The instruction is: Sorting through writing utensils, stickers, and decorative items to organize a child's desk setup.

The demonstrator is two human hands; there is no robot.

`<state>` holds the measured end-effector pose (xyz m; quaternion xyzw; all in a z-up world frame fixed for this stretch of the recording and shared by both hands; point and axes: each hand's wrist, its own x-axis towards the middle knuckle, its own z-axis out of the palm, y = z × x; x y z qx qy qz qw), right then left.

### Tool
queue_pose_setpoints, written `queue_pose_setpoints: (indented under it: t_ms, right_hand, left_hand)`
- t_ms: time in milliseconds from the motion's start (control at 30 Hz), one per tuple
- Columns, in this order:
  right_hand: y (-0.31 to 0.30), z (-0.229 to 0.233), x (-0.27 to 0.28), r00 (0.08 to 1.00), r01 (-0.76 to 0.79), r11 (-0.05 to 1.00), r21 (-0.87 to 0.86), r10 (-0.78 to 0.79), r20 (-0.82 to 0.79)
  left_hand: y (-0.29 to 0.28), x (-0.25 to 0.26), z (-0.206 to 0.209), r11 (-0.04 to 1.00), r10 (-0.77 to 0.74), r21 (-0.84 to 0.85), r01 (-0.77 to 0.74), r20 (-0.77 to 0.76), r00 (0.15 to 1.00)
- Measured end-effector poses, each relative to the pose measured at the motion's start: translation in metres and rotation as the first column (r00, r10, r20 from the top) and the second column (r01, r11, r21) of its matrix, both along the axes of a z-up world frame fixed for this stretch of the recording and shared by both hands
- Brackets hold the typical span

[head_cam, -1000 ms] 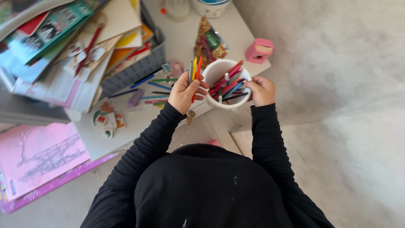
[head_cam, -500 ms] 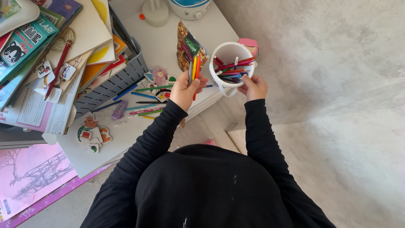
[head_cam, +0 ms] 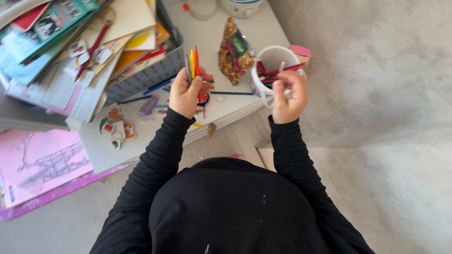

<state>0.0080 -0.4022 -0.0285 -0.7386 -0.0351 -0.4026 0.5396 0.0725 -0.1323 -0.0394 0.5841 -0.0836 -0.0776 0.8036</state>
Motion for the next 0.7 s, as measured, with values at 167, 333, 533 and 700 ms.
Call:
queue_pose_setpoints:
  t_ms: [167, 333, 533, 700]
  right_hand:
    - [0.057, -0.005, 0.006, 0.971, -0.219, 0.974, -0.066, 0.21, -0.117]
    - [0.09, -0.042, 0.022, 0.882, -0.363, 0.932, 0.0, 0.344, -0.323]
    - [0.099, -0.072, 0.037, 0.804, -0.375, 0.907, 0.191, 0.421, -0.421]
    - [0.092, -0.063, 0.021, 0.772, -0.425, 0.865, 0.266, 0.5, -0.393]
  left_hand:
    - [0.044, -0.02, -0.009, 0.994, 0.105, 0.004, -0.105, 0.02, 0.994]
    - [0.082, -0.036, -0.028, 0.985, 0.165, 0.052, -0.163, -0.02, 0.986]
    - [0.102, -0.051, -0.05, 0.993, 0.115, -0.005, -0.116, -0.069, 0.991]
    - [0.103, -0.062, -0.045, 0.981, -0.07, 0.167, 0.096, -0.152, 0.986]
